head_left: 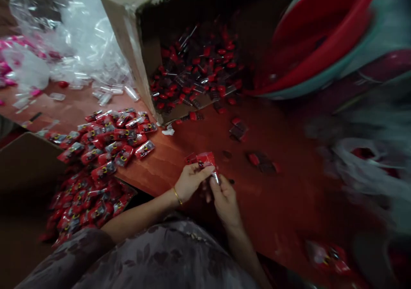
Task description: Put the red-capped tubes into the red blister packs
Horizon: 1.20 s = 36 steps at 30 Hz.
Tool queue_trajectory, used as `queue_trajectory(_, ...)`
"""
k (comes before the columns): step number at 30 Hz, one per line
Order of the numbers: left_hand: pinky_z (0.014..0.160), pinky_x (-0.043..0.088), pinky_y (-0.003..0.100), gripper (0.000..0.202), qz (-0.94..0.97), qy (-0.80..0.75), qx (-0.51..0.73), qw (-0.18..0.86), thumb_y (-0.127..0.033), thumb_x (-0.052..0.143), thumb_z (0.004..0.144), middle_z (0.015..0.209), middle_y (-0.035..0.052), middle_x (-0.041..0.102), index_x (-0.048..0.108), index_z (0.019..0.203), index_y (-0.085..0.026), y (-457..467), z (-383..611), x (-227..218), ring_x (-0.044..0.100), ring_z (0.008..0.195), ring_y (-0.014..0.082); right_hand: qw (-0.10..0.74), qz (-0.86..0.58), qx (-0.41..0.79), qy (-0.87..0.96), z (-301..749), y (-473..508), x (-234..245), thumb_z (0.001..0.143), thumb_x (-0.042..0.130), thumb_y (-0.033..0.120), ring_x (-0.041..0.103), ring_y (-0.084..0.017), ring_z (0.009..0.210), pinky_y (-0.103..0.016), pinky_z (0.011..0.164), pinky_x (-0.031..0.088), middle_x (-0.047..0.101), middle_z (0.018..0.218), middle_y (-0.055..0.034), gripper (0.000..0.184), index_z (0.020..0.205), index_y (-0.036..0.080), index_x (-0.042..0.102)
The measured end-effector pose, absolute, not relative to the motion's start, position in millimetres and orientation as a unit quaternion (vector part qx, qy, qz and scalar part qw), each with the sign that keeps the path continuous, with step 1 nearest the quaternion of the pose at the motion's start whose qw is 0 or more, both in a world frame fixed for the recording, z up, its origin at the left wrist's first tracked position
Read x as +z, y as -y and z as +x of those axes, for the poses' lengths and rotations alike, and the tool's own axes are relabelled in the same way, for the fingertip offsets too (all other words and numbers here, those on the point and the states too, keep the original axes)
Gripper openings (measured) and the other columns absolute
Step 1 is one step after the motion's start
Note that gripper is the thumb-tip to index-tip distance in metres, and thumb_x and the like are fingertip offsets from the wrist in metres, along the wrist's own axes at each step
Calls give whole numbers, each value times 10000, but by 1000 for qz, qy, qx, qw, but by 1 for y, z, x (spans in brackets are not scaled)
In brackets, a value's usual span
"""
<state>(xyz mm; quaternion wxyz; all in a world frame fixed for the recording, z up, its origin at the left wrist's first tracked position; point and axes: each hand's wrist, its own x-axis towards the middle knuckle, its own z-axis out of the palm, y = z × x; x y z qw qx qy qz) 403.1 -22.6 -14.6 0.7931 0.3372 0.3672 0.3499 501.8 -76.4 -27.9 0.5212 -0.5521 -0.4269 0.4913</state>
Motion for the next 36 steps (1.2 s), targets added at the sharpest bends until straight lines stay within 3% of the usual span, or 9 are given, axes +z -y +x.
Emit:
queue_trajectory(5,431,365,174,387,293,-369,403,785,-473,699,639,618,18,617,651,756,-107,14,399,-17,485,472,57,530,-562,454,444,504,77,-29,824,537,340,536,-76,445,-212,494,461,631,663,35,248,1026,198,518)
queue_trajectory(10,550,407,198,387,276,-367,396,795,-449,760,567,669,31,651,652,733,-117,17,397,-16,541,573,84,554,-600,387,429,502,75,-30,739,625,300,531,-85,399,-197,423,450,590,533,71,177,862,195,552)
queue_trajectory(16,441,295,156,368,268,-400,399,781,-426,777,546,542,-32,566,634,663,-108,24,394,-26,399,443,16,570,-627,275,454,498,74,-41,686,697,291,589,-96,519,-200,530,483,626,608,56,229,855,199,573)
queue_trajectory(19,451,329,154,364,256,-402,397,784,-411,784,540,560,-27,583,633,669,-107,25,393,-26,433,451,23,547,-627,241,500,494,76,-47,729,668,335,599,-101,551,-205,569,485,639,635,43,228,895,201,589)
queue_trajectory(25,710,488,263,217,190,-461,472,727,-335,637,752,679,22,665,606,682,-132,-3,338,-8,625,682,129,400,-704,89,580,541,65,-41,846,495,418,622,-175,787,-292,749,487,678,836,-61,304,1005,178,594)
queue_trajectory(28,800,488,291,359,121,-500,594,619,-379,359,908,700,-3,673,576,708,-174,-30,279,4,632,756,119,274,-791,-52,544,600,57,-40,862,422,436,517,-283,1073,-427,913,401,592,1151,-170,456,1165,113,531)
queue_trajectory(31,840,484,278,512,83,-512,681,518,-496,192,899,763,9,685,567,747,-183,-41,237,12,623,900,131,158,-853,-59,493,640,55,-50,880,349,404,363,-347,1237,-521,978,316,451,1333,-195,518,1260,68,455)
queue_trajectory(33,836,490,282,577,109,-507,677,523,-586,201,848,877,54,691,590,801,-163,-38,232,11,607,976,163,116,-862,-37,492,642,56,-60,887,322,398,323,-361,1268,-550,1006,272,382,1396,-185,537,1288,57,430)
queue_trajectory(36,835,497,353,435,215,-528,600,561,-565,469,757,936,77,682,605,834,-160,-31,261,-1,626,922,202,108,-841,-31,529,616,59,-72,897,301,398,306,-339,1289,-544,1037,240,337,1431,-160,548,1329,71,386)
